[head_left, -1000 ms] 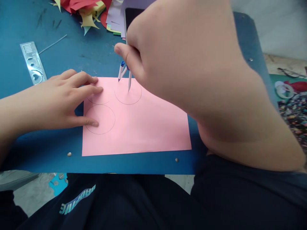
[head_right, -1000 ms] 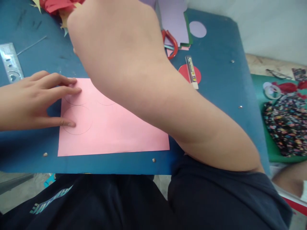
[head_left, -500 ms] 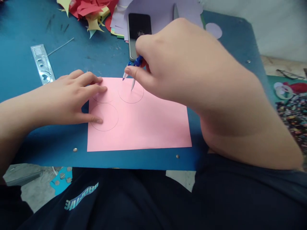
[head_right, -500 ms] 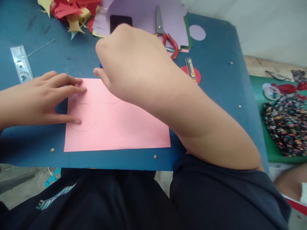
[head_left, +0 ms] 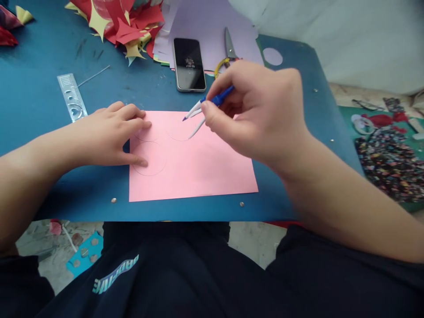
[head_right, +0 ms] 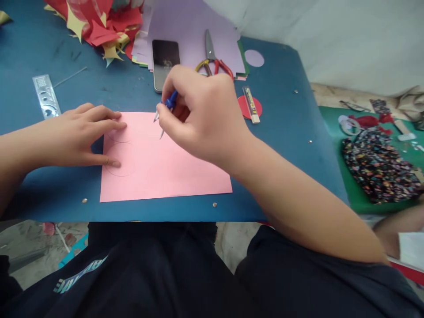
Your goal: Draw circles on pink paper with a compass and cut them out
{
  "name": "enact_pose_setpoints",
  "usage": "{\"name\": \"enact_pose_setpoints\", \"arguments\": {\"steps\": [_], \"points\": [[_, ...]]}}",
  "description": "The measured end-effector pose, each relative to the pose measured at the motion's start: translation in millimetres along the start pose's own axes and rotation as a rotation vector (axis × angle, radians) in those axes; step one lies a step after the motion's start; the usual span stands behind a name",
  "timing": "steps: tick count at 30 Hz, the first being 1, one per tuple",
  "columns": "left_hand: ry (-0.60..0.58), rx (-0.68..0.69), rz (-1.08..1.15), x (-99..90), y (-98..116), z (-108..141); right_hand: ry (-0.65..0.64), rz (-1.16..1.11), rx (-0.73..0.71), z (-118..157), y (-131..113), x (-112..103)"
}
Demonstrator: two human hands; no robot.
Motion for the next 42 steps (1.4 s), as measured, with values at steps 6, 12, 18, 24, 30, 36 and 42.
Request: {"name": "enact_pose_setpoints", "arguments": {"steps": [6, 12, 18, 24, 30, 36, 42], "points": [[-0.011, -0.015, -0.004, 1.0, 0.0, -0.8, 0.075, -0.024, -0.016, 33.8, -4.0, 9.3], [-0.009, -0.007, -0.028, 1.7, -0.2, -0.2, 0.076, -0.019, 0.016, 42.6, 9.6, 18.1], [-0.001, -0.013, 0.007, 4.8, -1.5, -0.8, 0.133, -0.102, -0.050, 40.3, 12.3, 21.2], [0.027, -0.026, 0.045, 9.8, -5.0, 0.8, 0.168, -0.144, -0.063, 42.0, 20.4, 28.8], [0.016, -0.051, 0.093, 11.4, -6.5, 0.2, 0.127, -0.142, -0.025, 41.9, 21.3, 25.9], [-0.016, -0.070, 0.066, 9.4, -4.3, -2.3, 0.187, -0.116, -0.030, 42.0, 23.2, 29.3], [-0.010, -0.057, -0.001, 4.5, 2.0, -3.5, 0.165, -0.110, -0.050, 42.5, 26.4, 31.5]]}}
Point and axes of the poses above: each hand's wrist, its own z-axis away from the middle knuckle, its own x-axis out of the palm, y = z × x, the point moved 4 cm from there along -z, towards the middle knuckle, and after that the axes turned 7 degrees about x, right-handed, at the moved point
